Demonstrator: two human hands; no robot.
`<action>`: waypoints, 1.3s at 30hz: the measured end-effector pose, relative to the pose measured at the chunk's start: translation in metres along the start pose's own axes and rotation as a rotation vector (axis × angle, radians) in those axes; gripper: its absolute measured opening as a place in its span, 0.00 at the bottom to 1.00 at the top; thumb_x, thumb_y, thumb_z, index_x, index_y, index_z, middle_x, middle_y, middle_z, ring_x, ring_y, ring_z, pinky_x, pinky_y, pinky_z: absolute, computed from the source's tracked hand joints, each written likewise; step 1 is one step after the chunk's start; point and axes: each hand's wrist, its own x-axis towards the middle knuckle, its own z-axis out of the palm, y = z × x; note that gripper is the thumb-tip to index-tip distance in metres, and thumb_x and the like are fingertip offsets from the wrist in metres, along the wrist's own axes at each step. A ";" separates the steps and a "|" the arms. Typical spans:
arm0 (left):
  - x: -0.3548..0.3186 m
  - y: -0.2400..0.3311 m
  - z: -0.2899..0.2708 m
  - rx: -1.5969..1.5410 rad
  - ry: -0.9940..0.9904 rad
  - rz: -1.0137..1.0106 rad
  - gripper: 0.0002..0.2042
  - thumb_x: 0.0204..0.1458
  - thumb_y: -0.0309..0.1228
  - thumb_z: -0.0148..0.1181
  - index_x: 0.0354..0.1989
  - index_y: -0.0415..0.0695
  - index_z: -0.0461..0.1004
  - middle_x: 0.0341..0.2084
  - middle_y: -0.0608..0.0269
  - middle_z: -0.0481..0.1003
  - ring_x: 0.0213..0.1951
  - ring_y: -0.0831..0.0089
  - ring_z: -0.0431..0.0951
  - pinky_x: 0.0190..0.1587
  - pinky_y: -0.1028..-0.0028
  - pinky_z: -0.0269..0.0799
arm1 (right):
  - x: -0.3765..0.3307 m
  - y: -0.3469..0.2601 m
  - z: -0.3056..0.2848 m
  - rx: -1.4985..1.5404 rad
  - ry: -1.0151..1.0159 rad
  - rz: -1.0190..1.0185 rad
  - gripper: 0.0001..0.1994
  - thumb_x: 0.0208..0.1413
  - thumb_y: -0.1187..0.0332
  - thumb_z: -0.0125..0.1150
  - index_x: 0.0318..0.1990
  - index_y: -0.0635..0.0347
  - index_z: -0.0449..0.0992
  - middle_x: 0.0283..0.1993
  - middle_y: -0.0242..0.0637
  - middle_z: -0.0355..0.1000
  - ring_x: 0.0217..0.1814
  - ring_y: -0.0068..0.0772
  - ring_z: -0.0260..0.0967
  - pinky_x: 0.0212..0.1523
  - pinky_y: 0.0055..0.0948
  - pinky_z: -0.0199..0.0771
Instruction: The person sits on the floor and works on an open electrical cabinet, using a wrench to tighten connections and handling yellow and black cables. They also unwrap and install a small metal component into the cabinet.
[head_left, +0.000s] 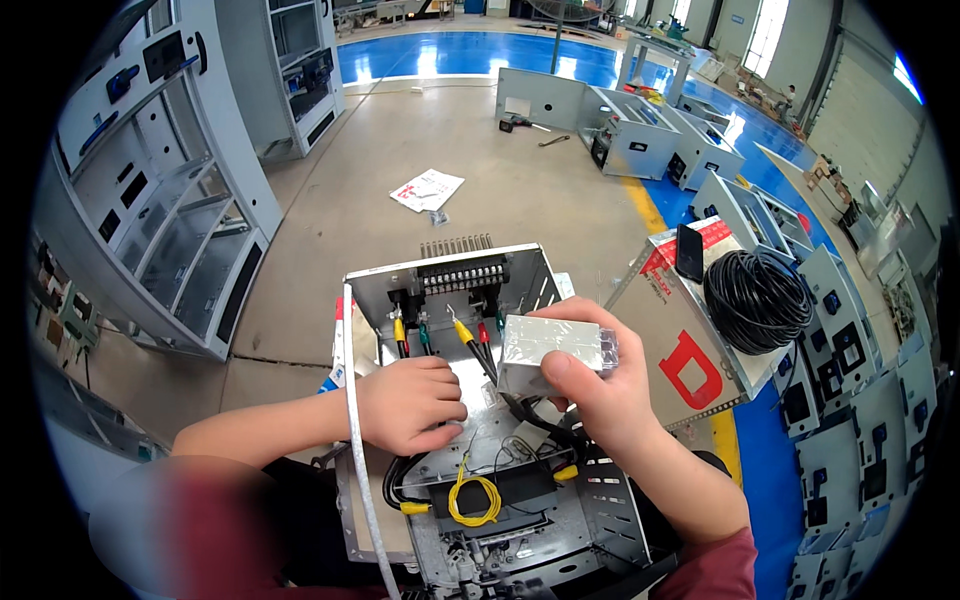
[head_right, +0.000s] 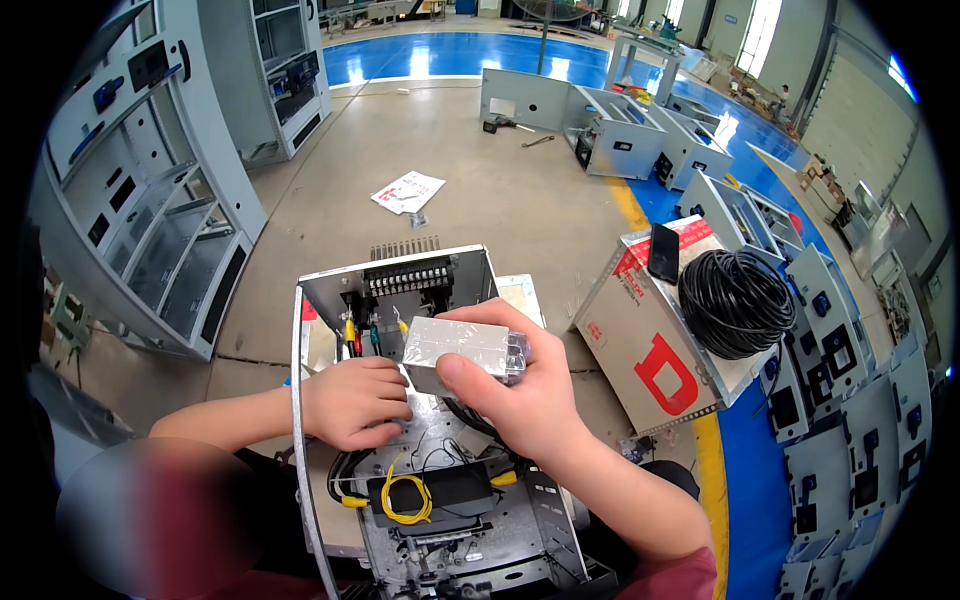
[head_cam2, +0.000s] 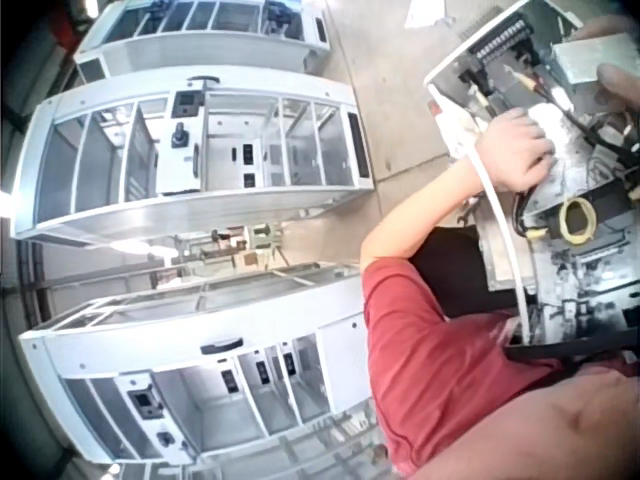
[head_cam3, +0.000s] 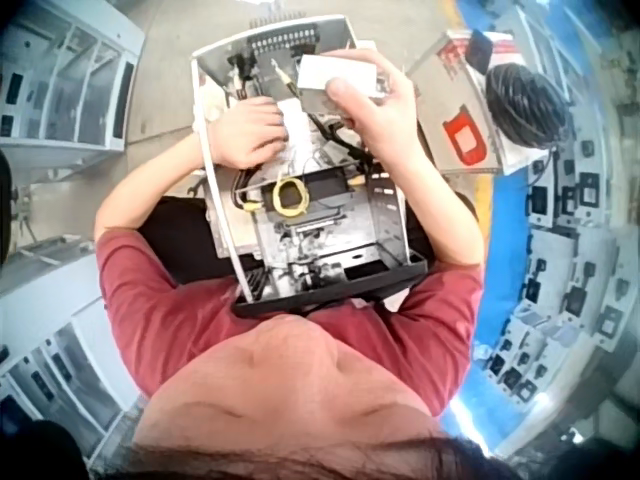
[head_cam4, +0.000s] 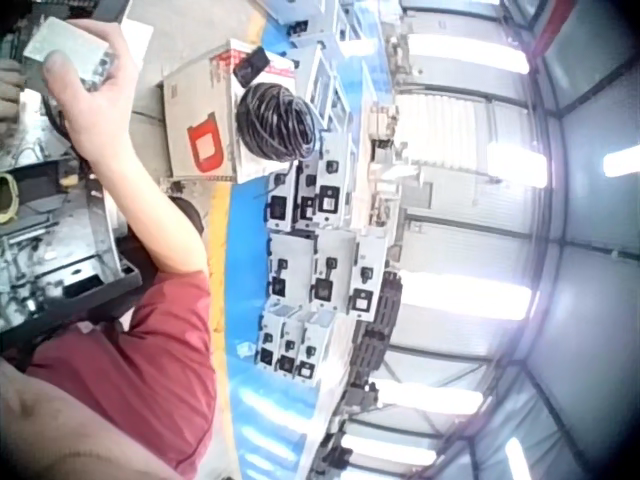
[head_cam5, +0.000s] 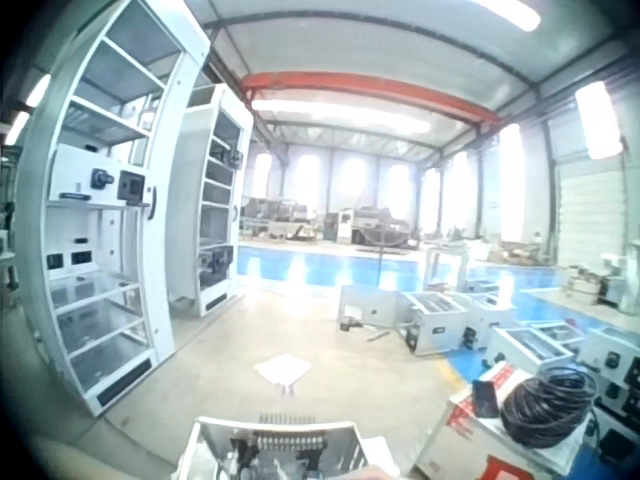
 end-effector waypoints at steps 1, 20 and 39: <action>-0.010 -0.004 0.010 -0.018 0.115 0.030 0.20 0.55 0.39 0.59 0.53 0.43 0.79 0.52 0.50 0.78 0.56 0.51 0.77 0.60 0.56 0.72 | 0.000 0.001 0.001 -0.012 -0.010 -0.007 0.20 0.59 0.64 0.73 0.54 0.65 0.78 0.47 0.33 0.80 0.46 0.18 0.75 0.46 0.23 0.76; -0.070 0.005 0.040 -0.002 0.245 -0.457 0.18 0.44 0.42 0.74 0.40 0.45 0.85 0.55 0.52 0.70 0.63 0.47 0.65 0.69 0.52 0.58 | -0.004 0.003 0.006 0.023 0.036 0.013 0.23 0.56 0.60 0.74 0.54 0.66 0.78 0.39 0.30 0.78 0.32 0.11 0.68 0.32 0.16 0.65; -0.115 -0.040 0.084 -0.852 1.176 -0.924 0.07 0.60 0.24 0.60 0.42 0.42 0.68 0.45 0.64 0.73 0.50 0.73 0.72 0.53 0.74 0.67 | -0.004 -0.001 0.008 -0.001 0.016 0.039 0.23 0.56 0.60 0.74 0.53 0.67 0.78 0.40 0.31 0.79 0.34 0.13 0.70 0.35 0.17 0.68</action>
